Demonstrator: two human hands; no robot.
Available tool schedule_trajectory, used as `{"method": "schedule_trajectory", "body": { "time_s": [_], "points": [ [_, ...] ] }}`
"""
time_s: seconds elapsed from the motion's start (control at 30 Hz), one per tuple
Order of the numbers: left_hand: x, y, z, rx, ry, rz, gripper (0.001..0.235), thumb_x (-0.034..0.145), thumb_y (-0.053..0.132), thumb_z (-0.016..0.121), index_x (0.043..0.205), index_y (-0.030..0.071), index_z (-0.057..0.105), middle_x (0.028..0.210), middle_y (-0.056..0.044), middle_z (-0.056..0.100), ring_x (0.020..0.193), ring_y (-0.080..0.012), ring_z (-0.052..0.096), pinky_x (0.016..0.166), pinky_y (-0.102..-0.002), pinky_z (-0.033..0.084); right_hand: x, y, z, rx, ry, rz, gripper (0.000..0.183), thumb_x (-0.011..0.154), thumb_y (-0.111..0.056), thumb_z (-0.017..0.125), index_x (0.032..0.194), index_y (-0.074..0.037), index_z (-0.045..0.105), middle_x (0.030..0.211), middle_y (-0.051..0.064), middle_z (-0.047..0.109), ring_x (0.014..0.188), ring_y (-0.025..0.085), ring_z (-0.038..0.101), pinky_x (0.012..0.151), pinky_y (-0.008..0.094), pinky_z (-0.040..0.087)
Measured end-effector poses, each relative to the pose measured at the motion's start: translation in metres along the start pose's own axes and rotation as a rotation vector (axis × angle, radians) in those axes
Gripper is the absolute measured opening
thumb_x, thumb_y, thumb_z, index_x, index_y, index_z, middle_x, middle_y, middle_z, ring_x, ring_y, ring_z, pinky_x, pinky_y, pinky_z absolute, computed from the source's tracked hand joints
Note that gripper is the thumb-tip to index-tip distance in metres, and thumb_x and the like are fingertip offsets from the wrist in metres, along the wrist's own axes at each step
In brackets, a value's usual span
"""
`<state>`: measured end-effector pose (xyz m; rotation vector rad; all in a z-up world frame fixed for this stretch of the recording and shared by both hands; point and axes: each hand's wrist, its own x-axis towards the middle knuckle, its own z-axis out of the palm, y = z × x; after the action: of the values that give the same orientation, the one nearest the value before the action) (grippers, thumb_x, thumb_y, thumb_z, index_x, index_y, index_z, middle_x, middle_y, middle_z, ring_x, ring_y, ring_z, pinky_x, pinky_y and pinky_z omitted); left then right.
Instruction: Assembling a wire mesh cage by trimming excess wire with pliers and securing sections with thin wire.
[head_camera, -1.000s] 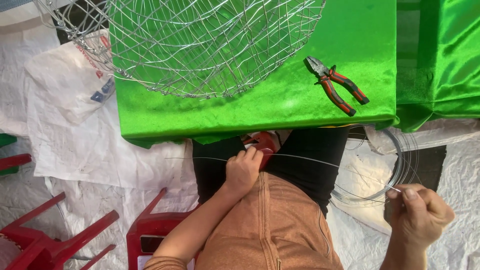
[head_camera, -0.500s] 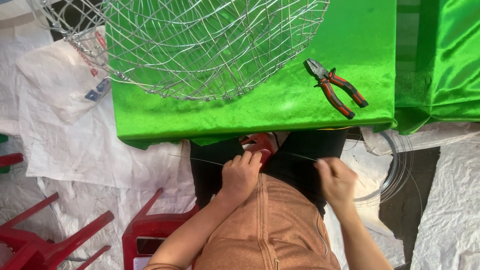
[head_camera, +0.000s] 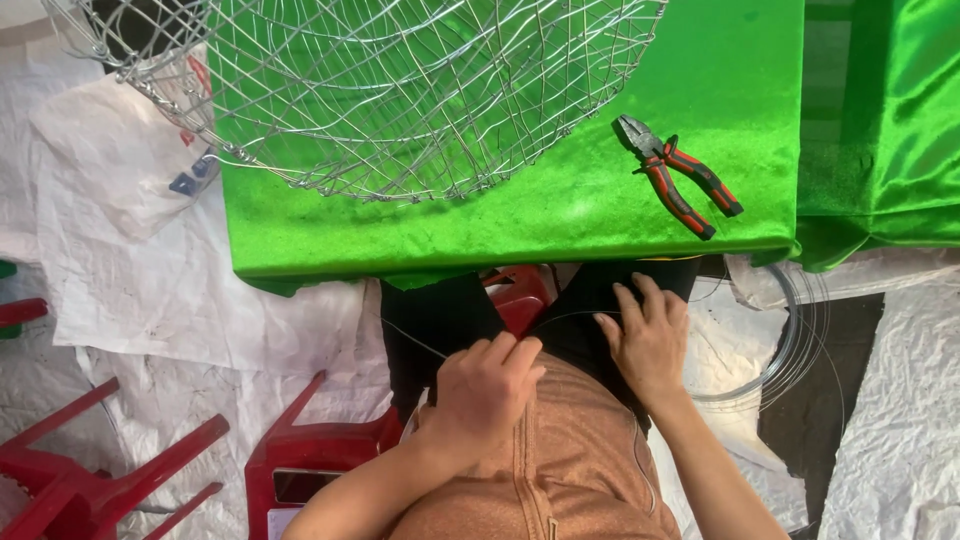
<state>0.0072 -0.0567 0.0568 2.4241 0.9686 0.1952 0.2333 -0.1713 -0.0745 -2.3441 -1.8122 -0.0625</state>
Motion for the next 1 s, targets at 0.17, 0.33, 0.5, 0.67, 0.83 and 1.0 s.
{"method": "schedule_trajectory", "body": {
  "time_s": [0.17,0.33,0.5,0.67,0.83,1.0],
  "points": [
    [0.001,0.011,-0.056,-0.068,0.064,0.105,0.016,0.103,0.029,0.058,0.106,0.014,0.064,0.078,0.001,0.06,0.055,-0.0167,0.055,0.044,-0.029,0.043,-0.007,0.014,-0.001,0.168,-0.023,0.014,0.041,0.098,-0.037,0.068,0.129,-0.01,0.067,0.136,0.018,0.059,0.108,0.036,0.059,0.097,0.047,0.045],
    [0.001,0.01,-0.064,-0.05,0.118,0.094,0.016,0.098,0.028,0.067,0.108,0.015,0.066,0.076,0.003,0.06,0.054,-0.0148,0.055,0.043,-0.028,0.044,-0.023,0.033,-0.019,0.231,-0.147,0.285,0.039,0.097,-0.033,0.071,0.132,-0.016,0.068,0.13,0.01,0.064,0.083,0.029,0.066,0.068,0.043,0.052],
    [-0.002,0.003,-0.043,-0.038,0.077,0.073,0.024,0.1,0.035,0.065,0.115,0.016,0.068,0.081,0.004,0.064,0.057,-0.0146,0.059,0.044,-0.028,0.047,-0.053,0.067,-0.03,0.286,-0.451,0.635,0.03,0.101,-0.045,0.062,0.114,-0.022,0.078,0.096,-0.004,0.079,0.05,0.015,0.065,0.067,0.035,0.052],
    [0.017,0.023,0.007,-0.131,-0.254,0.115,0.042,0.102,0.022,0.062,0.141,0.005,0.059,0.068,-0.006,0.062,0.049,-0.0205,0.06,0.031,-0.034,0.046,-0.042,0.022,-0.084,0.321,-0.089,0.222,0.018,0.102,-0.021,0.068,0.113,-0.01,0.076,0.106,0.002,0.078,0.091,0.014,0.074,0.064,0.026,0.054],
    [0.043,0.035,0.07,0.048,-0.657,0.035,0.037,0.105,0.025,0.047,0.14,0.016,0.045,0.081,-0.005,0.07,0.059,-0.027,0.07,0.05,-0.043,0.051,-0.02,-0.022,-0.101,0.438,0.013,0.154,0.019,0.099,-0.016,0.067,0.113,-0.003,0.071,0.119,0.014,0.068,0.105,0.023,0.07,0.08,0.031,0.06],
    [0.038,0.022,0.088,-0.018,-0.235,-0.034,0.029,0.099,0.041,0.065,0.094,0.013,0.062,0.079,-0.011,0.066,0.066,-0.0386,0.067,0.048,-0.053,0.05,-0.037,-0.009,-0.091,0.723,-0.338,0.569,0.038,0.092,-0.025,0.069,0.129,-0.016,0.066,0.104,-0.004,0.08,0.096,0.009,0.077,0.088,0.024,0.06]
  ]
}}
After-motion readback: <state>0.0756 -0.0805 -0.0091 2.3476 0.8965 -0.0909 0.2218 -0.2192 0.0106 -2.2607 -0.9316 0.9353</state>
